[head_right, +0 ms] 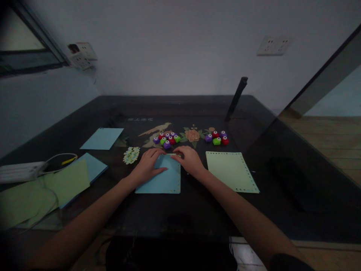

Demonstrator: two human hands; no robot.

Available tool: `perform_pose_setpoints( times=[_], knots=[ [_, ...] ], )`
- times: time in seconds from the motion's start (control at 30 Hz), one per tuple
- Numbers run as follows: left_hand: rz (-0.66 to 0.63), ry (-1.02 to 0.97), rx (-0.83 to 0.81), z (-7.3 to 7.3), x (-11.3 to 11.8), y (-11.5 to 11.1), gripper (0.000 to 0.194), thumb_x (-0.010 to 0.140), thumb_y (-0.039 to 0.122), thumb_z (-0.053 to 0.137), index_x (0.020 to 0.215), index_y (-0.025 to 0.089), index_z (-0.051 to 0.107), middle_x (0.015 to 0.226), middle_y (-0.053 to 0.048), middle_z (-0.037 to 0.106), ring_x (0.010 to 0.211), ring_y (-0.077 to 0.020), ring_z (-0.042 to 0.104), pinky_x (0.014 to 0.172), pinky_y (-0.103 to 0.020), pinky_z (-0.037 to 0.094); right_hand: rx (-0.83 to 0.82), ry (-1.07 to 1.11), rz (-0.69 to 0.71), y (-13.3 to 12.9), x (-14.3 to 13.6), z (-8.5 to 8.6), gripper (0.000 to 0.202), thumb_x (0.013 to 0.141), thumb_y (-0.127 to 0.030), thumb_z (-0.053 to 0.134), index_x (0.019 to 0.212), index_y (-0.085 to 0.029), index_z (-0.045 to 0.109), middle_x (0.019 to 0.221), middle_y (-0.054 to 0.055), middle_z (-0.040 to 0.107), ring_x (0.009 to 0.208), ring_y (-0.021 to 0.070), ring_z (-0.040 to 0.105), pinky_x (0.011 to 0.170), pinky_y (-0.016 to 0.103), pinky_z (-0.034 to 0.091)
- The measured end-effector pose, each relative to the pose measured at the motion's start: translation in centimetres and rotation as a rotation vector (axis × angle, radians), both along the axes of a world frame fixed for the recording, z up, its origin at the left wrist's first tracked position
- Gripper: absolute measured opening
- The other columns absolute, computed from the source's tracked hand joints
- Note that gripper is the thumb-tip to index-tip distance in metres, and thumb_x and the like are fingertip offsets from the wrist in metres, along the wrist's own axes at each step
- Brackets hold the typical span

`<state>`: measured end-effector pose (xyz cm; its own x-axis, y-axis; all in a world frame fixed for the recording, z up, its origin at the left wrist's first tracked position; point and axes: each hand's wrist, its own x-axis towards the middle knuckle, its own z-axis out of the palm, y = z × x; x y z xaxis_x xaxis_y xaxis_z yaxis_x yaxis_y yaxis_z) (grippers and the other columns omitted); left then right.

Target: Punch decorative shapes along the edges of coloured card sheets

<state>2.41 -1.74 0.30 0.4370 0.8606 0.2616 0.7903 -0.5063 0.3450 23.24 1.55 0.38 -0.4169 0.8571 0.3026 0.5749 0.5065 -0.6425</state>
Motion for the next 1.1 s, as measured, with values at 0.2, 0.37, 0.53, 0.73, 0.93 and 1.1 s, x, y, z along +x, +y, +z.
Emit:
perform_pose_setpoints(
  times=[0.2,0.37,0.53,0.73,0.93,1.1],
  knots=[
    [0.007,-0.013,0.0,0.0,0.1,0.1,0.052,0.073,0.034,0.069,0.117,0.021,0.047,0.115,-0.009,0.055,0.111,-0.0277,0.049,0.095,-0.043,0.037,-0.205,-0.036,-0.009,-0.2,-0.2,0.2,0.014,0.074,-0.023,0.068,0.085,-0.016,0.067,0.063,-0.002,0.057,0.058,0.0115,0.05,0.056,0.023,0.033],
    [0.016,-0.027,0.062,0.0,-0.3,0.2,0.063,0.074,0.034,0.068,0.13,0.024,0.039,0.119,-0.009,0.053,0.113,-0.028,0.047,0.098,-0.046,0.035,-0.194,-0.05,-0.009,-0.1,-0.2,-0.1,0.013,0.077,-0.023,0.062,0.067,-0.015,0.06,0.057,-0.003,0.049,0.056,0.0113,0.046,0.054,0.024,0.03],
    [0.142,-0.202,0.185,0.2,-1.2,0.8,0.065,0.075,0.035,0.067,0.132,0.023,0.038,0.129,-0.012,0.043,0.122,-0.0291,0.039,0.102,-0.048,0.032,-0.379,0.233,0.034,0.4,0.2,-0.6,0.013,0.076,-0.027,0.059,0.07,-0.016,0.058,0.064,-0.001,0.056,0.062,0.0132,0.053,0.057,0.025,0.038],
    [0.174,-0.721,-0.064,-0.4,-1.7,1.9,0.071,0.074,0.038,0.065,0.134,0.021,0.032,0.131,-0.014,0.044,0.119,-0.0275,0.047,0.095,-0.044,0.043,-0.583,0.524,-0.044,1.2,1.2,-0.1,0.018,0.068,-0.032,0.066,0.075,-0.016,0.061,0.064,0.0,0.059,0.053,0.011,0.051,0.052,0.025,0.04],
    [0.226,-0.923,-0.603,0.2,-1.1,0.9,0.047,0.077,0.048,0.06,0.111,0.017,0.056,0.095,-0.008,0.067,0.077,-0.0214,0.064,0.065,-0.033,0.052,-0.548,0.661,-0.109,1.8,2.6,0.9,0.026,0.065,-0.034,0.069,0.082,-0.015,0.064,0.071,0.002,0.064,0.058,0.0117,0.053,0.053,0.025,0.04],
    [0.143,-0.83,-0.663,0.7,-0.9,0.2,0.035,0.076,0.048,0.062,0.077,0.013,0.063,0.066,-0.004,0.066,0.055,-0.0132,0.058,0.052,-0.024,0.045,-0.472,0.632,-0.163,2.1,3.4,1.7,0.028,0.07,-0.036,0.067,0.088,-0.015,0.064,0.073,0.003,0.063,0.059,0.0116,0.051,0.05,0.025,0.036]
  ],
)
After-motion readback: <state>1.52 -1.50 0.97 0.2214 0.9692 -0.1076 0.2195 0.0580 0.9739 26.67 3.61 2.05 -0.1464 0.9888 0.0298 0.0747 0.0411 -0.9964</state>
